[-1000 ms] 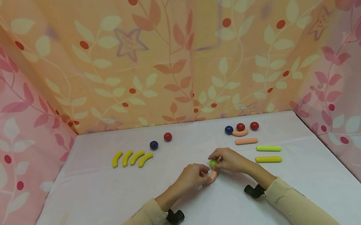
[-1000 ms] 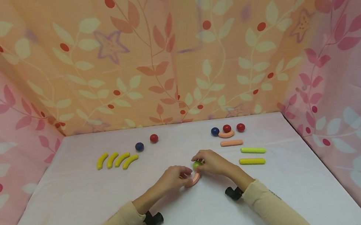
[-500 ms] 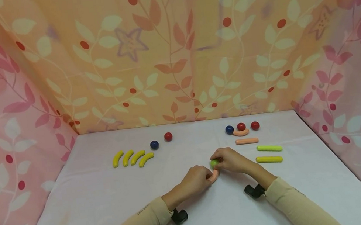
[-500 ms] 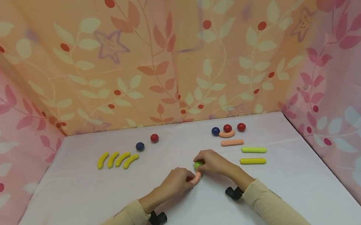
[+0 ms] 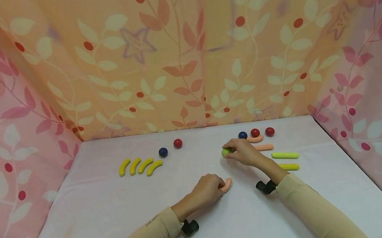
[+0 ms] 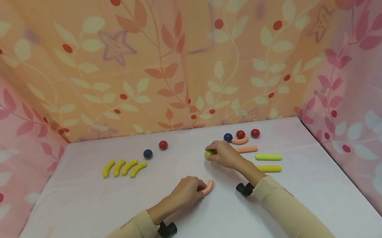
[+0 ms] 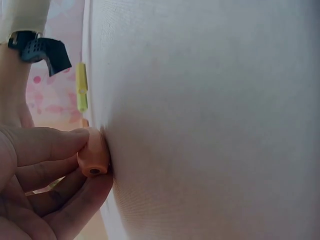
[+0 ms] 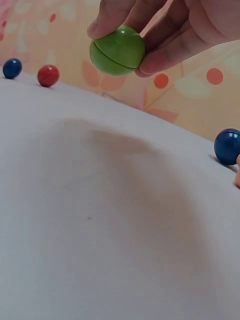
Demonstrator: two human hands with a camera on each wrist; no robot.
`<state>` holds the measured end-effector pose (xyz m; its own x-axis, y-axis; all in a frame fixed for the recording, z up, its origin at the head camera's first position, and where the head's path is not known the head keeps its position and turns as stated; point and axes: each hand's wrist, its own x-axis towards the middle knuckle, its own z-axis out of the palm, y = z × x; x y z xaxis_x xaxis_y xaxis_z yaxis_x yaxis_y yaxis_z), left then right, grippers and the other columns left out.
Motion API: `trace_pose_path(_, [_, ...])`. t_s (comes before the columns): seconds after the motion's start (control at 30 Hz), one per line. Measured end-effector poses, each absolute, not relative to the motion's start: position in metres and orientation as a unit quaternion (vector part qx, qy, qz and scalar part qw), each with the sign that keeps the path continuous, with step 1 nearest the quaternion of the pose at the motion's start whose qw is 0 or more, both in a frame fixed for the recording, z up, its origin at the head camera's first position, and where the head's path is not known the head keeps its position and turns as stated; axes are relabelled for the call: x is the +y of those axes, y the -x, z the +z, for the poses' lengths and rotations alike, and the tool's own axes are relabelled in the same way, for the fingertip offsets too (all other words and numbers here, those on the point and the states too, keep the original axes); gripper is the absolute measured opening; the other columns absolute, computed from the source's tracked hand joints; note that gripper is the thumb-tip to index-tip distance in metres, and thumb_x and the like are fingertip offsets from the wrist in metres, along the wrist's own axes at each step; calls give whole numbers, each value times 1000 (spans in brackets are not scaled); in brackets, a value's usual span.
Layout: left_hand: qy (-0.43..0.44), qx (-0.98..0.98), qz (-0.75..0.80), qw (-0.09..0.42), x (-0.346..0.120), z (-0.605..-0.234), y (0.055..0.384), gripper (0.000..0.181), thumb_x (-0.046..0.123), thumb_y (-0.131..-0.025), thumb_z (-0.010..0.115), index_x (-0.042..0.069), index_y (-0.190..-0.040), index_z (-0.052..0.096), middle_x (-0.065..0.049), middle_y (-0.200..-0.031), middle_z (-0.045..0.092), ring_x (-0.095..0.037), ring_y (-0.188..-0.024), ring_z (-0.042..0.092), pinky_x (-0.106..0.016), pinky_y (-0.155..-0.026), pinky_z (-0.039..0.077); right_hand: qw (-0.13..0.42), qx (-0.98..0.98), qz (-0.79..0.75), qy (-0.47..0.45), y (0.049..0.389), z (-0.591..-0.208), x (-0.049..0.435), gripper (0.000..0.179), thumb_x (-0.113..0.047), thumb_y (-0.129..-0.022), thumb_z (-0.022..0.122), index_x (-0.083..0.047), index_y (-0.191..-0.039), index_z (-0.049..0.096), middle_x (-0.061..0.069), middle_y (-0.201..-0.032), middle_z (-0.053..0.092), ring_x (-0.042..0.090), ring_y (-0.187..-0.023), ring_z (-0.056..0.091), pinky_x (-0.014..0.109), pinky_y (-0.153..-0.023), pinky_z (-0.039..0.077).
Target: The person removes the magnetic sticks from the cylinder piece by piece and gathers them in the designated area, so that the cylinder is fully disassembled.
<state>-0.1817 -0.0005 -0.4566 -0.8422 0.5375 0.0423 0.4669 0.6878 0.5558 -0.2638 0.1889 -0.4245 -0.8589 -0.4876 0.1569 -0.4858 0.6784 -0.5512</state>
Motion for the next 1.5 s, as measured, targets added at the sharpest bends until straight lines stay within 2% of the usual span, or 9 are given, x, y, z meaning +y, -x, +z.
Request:
trace_pose_path(0.17, [-267,918,285,75,0,-459,182,32,17,-94,63,10,-64,72,11,-53,35,-3,-55,33,-17,-53,26,5,921,-290,261,278,-425,185,32,-9,-85,73,5,-113,68,17,-108,70,27,-97,66,41,-85,56])
trace_pose_path(0.33, [-262,922,276,71,-1,-459,183,16,11,-88,68,11,-74,75,10,-62,56,-1,-59,43,-16,-57,36,16,927,-277,251,298,-427,177,33,-11,-86,72,5,-115,68,17,-108,69,27,-98,65,42,-87,55])
trace_pose_path(0.4, [-261,923,273,70,-2,-458,183,14,13,-88,69,11,-76,75,9,-65,61,-1,-60,45,-16,-59,38,23,930,-273,246,306,-428,172,34,-12,-86,72,4,-116,68,16,-109,69,26,-98,64,42,-88,54])
trace_pose_path(0.57, [-258,924,272,73,-3,-456,183,19,16,-90,67,12,-74,75,9,-63,58,-2,-59,44,-17,-58,37,40,931,-266,247,324,-431,159,35,-12,-88,70,4,-119,67,16,-112,69,26,-100,63,41,-91,53])
trace_pose_path(0.73, [-256,926,267,74,-3,-456,182,15,14,-89,69,11,-76,76,8,-67,63,-1,-60,46,-17,-60,39,51,934,-258,240,338,-434,146,33,-9,-88,68,3,-119,67,16,-112,70,26,-101,62,42,-95,51])
trace_pose_path(0.9, [-264,925,263,74,-2,-455,183,16,15,-90,67,12,-77,76,8,-68,64,-2,-60,46,-17,-61,38,53,936,-251,239,346,-436,139,33,-7,-85,70,4,-116,68,16,-109,71,25,-98,63,41,-93,51])
trace_pose_path(1.03, [-269,924,259,79,-1,-454,182,9,11,-87,69,11,-82,77,7,-72,67,-1,-63,48,-16,-62,40,59,938,-248,235,350,-437,137,34,-9,-85,72,4,-116,68,16,-108,71,24,-96,63,40,-92,51])
trace_pose_path(1.3, [-261,927,250,101,2,-450,179,9,6,-83,72,9,-91,77,3,-85,73,-2,-72,56,-20,-73,47,67,936,-271,214,348,-441,146,36,-14,-88,69,2,-121,65,17,-118,68,30,-108,63,43,-96,51])
trace_pose_path(1.5, [-256,933,233,102,1,-449,177,7,8,-84,72,10,-89,76,4,-85,72,-5,-76,59,-27,-81,50,38,929,-303,211,340,-434,162,37,-17,-91,66,2,-123,64,20,-125,64,37,-114,61,49,-97,49])
